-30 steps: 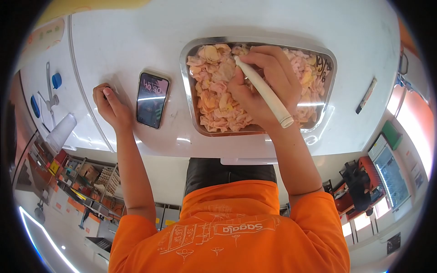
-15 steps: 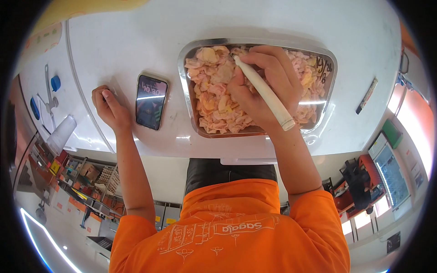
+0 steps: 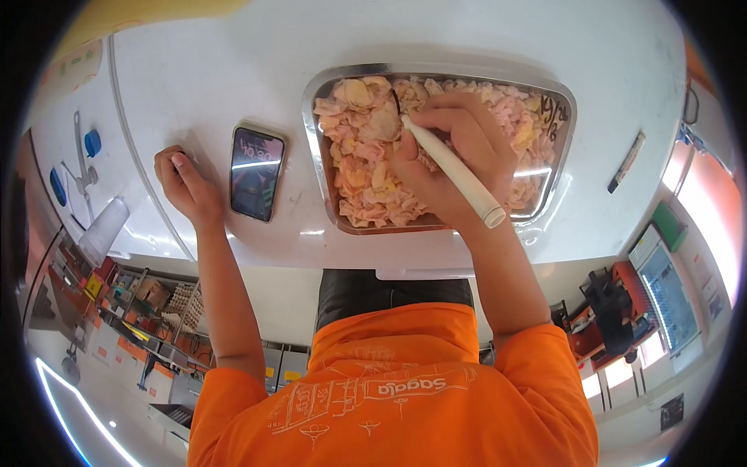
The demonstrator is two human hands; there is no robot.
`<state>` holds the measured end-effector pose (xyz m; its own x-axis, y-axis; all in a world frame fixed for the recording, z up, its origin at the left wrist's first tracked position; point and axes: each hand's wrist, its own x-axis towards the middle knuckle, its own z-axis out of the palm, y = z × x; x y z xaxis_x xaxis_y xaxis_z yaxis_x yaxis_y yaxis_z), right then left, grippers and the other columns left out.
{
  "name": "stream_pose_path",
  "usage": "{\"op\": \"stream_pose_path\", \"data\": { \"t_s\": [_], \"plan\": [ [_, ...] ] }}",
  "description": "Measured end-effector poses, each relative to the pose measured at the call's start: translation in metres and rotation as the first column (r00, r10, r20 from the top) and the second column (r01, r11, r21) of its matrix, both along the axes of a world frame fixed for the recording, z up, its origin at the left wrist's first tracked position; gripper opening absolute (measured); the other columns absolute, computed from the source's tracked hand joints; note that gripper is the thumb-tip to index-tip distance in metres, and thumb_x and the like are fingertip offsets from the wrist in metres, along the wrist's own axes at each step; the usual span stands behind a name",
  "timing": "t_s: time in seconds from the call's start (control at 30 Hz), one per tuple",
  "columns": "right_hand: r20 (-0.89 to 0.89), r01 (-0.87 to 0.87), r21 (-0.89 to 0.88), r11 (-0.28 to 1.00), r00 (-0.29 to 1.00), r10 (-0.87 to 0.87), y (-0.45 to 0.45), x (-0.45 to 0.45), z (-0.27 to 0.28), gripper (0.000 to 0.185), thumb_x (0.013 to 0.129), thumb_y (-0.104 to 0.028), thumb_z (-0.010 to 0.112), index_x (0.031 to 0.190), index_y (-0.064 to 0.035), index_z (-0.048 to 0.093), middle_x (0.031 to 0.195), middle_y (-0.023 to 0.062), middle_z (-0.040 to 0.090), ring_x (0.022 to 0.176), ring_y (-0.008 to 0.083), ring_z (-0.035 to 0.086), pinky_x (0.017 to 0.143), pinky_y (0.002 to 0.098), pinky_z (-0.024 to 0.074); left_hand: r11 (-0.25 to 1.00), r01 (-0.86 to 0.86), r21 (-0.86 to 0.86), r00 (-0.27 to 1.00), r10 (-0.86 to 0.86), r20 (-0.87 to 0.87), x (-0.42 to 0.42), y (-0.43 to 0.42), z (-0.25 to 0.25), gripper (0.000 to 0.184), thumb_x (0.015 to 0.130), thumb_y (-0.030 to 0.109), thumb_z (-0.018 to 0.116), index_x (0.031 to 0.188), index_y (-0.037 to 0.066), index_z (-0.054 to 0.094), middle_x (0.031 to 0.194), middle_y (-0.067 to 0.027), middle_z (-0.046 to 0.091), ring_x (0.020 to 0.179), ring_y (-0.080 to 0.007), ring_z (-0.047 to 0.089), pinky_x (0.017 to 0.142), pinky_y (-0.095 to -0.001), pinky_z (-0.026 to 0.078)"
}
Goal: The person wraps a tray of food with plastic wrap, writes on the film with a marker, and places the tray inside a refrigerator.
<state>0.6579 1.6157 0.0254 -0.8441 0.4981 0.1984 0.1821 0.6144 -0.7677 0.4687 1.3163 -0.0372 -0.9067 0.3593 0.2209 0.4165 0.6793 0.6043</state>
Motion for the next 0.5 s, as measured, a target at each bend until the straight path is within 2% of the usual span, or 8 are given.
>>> {"op": "stream_pose_path", "data": {
  "t_s": [0.1,0.2,0.3,0.37,0.5],
  "plan": [
    [-0.039,0.003,0.080,0.997,0.999,0.000,0.0014,0.0036,0.0039,0.021,0.074,0.003,0.077,0.093,0.0006,0.069,0.095,0.0135,0.069,0.070,0.0193,0.068,0.057,0.0263,0.0558,1.000,-0.010,-0.004,1.000,0.010,0.006,0.0006,0.0006,0.0011,0.037,0.109,0.027,0.047,0.084,0.001,0.051,0.093,-0.0103,0.057,0.088,-0.0268,0.050,0.076,-0.0374,0.040],
    [-0.062,0.066,0.012,0.998,0.996,-0.065,0.0018,0.0010,0.0013,0.022,0.073,0.003,0.078,0.093,0.0004,0.069,0.094,0.0135,0.069,0.071,0.0193,0.069,0.057,0.0263,0.0557,1.000,-0.011,-0.008,1.000,0.011,0.006,-0.0003,-0.0007,0.0003,0.038,0.109,0.028,0.046,0.083,0.001,0.051,0.094,-0.0102,0.057,0.088,-0.0270,0.050,0.076,-0.0376,0.040],
    [-0.070,0.053,0.108,0.993,0.996,-0.045,0.0038,-0.0025,-0.0039,0.022,0.074,0.002,0.078,0.094,0.0007,0.069,0.094,0.0133,0.069,0.071,0.0193,0.069,0.058,0.0267,0.0558,1.000,-0.017,-0.014,1.000,0.017,0.009,-0.0003,-0.0010,0.0005,0.038,0.110,0.028,0.045,0.083,0.001,0.051,0.094,-0.0104,0.057,0.088,-0.0272,0.050,0.076,-0.0376,0.040],
    [-0.063,0.025,0.101,0.995,0.998,-0.019,0.0048,-0.0002,-0.0045,0.022,0.074,0.002,0.078,0.094,0.0007,0.069,0.094,0.0134,0.070,0.071,0.0196,0.069,0.058,0.0268,0.0565,1.000,-0.007,-0.020,1.000,0.008,0.005,-0.0011,-0.0017,0.0002,0.038,0.110,0.028,0.045,0.083,0.001,0.051,0.094,-0.0105,0.057,0.088,-0.0274,0.050,0.077,-0.0376,0.040],
    [-0.035,-0.002,0.066,0.998,0.999,0.005,0.0050,0.0050,-0.0015,0.022,0.074,0.001,0.078,0.094,0.0001,0.069,0.094,0.0128,0.070,0.072,0.0194,0.070,0.060,0.0265,0.0580,0.999,0.011,-0.050,1.000,-0.012,-0.012,-0.0011,-0.0019,-0.0002,0.038,0.111,0.029,0.042,0.095,-0.002,0.056,0.091,-0.0091,0.054,0.086,-0.0238,0.049,0.079,-0.0342,0.041]
  ]
}}
